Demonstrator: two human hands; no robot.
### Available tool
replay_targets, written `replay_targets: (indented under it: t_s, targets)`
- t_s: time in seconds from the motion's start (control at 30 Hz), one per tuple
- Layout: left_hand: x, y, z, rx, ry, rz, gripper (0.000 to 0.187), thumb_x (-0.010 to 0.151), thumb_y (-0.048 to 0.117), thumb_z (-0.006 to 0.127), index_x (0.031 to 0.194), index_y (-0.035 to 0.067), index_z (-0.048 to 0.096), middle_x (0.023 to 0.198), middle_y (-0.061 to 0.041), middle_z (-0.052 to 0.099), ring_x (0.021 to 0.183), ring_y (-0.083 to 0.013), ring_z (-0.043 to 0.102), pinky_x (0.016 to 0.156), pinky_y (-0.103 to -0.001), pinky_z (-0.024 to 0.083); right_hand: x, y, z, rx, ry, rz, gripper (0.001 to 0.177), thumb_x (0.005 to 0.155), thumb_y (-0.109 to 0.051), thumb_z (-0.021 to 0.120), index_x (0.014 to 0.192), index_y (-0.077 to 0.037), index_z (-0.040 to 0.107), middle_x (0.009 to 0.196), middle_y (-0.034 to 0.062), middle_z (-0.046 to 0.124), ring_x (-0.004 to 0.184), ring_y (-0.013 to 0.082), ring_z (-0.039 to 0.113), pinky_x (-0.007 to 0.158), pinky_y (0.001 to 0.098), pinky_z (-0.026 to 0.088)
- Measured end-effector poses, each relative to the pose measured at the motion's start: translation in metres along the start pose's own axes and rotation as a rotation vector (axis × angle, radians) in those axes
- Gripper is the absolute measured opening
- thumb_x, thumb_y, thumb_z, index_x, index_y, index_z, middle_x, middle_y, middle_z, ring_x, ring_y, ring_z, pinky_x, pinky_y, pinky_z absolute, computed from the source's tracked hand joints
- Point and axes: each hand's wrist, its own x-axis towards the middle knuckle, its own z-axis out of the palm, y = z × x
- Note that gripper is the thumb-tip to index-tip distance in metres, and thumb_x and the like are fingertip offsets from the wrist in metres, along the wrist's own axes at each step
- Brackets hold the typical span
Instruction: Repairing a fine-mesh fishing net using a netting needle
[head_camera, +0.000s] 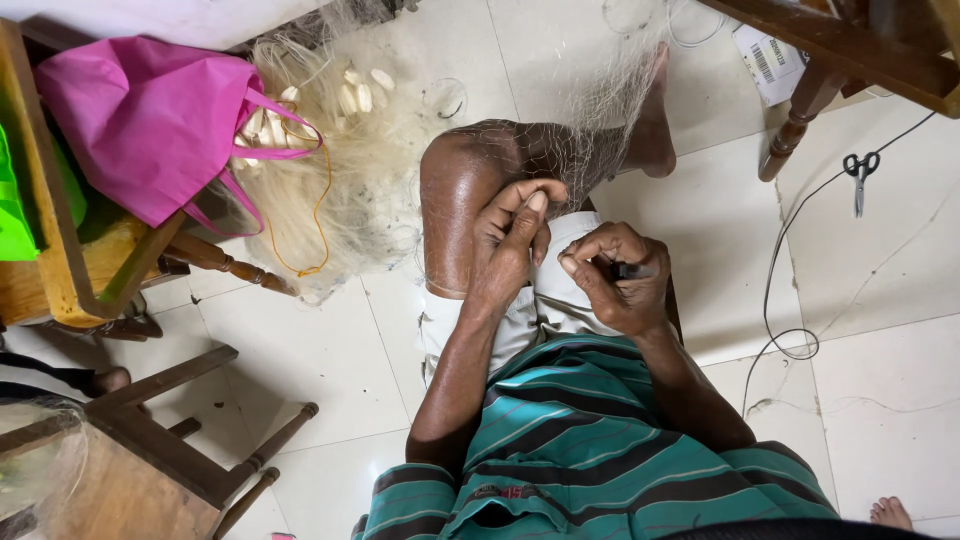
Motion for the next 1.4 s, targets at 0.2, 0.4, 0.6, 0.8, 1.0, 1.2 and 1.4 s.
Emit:
replay_targets:
  t_s: [0.2,0.4,0.6,0.8,1.0,1.2,1.4]
  targets:
    - [-0.002,-0.015,-0.008,0.055,-0.016,-0.055,0.016,0.088,0.005,0.066,0.102,-0.003,0.067,0.058,-0.007,0.056,0.037,-0.0046,0.045,0.039,-0.016,0.040,0.001,0.005,0.002,-0.072,0.007,-0.078,0.012,0.077,0.013,0.070,0.079,0.008,0.059,0.066,0.0182,0.063,0.047,0.0144,0.060,0.043,0.0215,0.045]
    - [-0.001,-0.011,-0.003,0.192,-0.031,0.042,0.008,0.082,-0.002,0.070,0.088,0.003,0.072,0.057,-0.006,0.062,0.048,-0.0034,0.052,0.047,-0.013,0.041,0.012,-0.009,0.010,-0.173,0.038,-0.072,0.013,0.076,0.015,0.068,0.081,0.006,0.061,0.044,0.0105,0.042,0.039,0.0060,0.039,0.039,0.0184,0.034]
    - [-0.003,-0.027,-0.006,0.064,0.039,-0.024,0.007,0.083,-0.001,0.070,0.090,-0.001,0.070,0.051,-0.004,0.052,0.042,-0.0031,0.046,0.041,-0.013,0.038,-0.003,0.025,-0.010,0.148,0.224,0.281,0.012,0.087,-0.005,0.062,0.090,0.004,0.055,0.062,0.0113,0.055,0.039,0.0021,0.042,0.039,0.0179,0.035]
    - [-0.006,-0.031,-0.002,-0.034,0.016,-0.025,0.007,0.084,-0.003,0.067,0.091,-0.005,0.069,0.054,-0.006,0.054,0.040,-0.0028,0.046,0.039,-0.014,0.036,0.003,0.064,-0.016,0.549,0.082,0.667,0.057,0.093,-0.049,0.050,0.108,0.004,0.059,0.072,0.0093,0.056,0.037,-0.0024,0.037,0.031,0.0134,0.037]
    - [-0.003,-0.029,0.000,0.094,0.006,0.074,0.006,0.082,-0.001,0.071,0.087,0.001,0.071,0.060,-0.005,0.063,0.053,0.0007,0.049,0.044,-0.013,0.038,0.020,0.044,-0.010,0.439,0.208,0.489,0.014,0.088,-0.008,0.066,0.095,0.003,0.061,0.071,0.0093,0.057,0.036,-0.0002,0.038,0.032,0.0139,0.039]
    - [-0.001,-0.037,-0.004,0.136,-0.007,0.096,0.009,0.082,-0.001,0.072,0.091,0.001,0.072,0.067,-0.007,0.068,0.061,-0.0023,0.055,0.053,-0.016,0.046,0.012,0.041,-0.022,0.203,0.227,0.319,0.013,0.091,-0.005,0.063,0.089,0.005,0.056,0.075,0.0196,0.059,0.035,0.0038,0.039,0.033,0.0178,0.036]
    - [0.000,-0.041,-0.005,0.177,-0.018,0.058,0.010,0.082,-0.002,0.070,0.092,0.002,0.071,0.068,-0.008,0.068,0.052,-0.0015,0.053,0.048,-0.014,0.044,0.012,0.031,-0.019,-0.028,0.202,0.151,0.012,0.095,-0.002,0.059,0.087,0.007,0.055,0.074,0.0207,0.063,0.035,0.0060,0.043,0.035,0.0195,0.036]
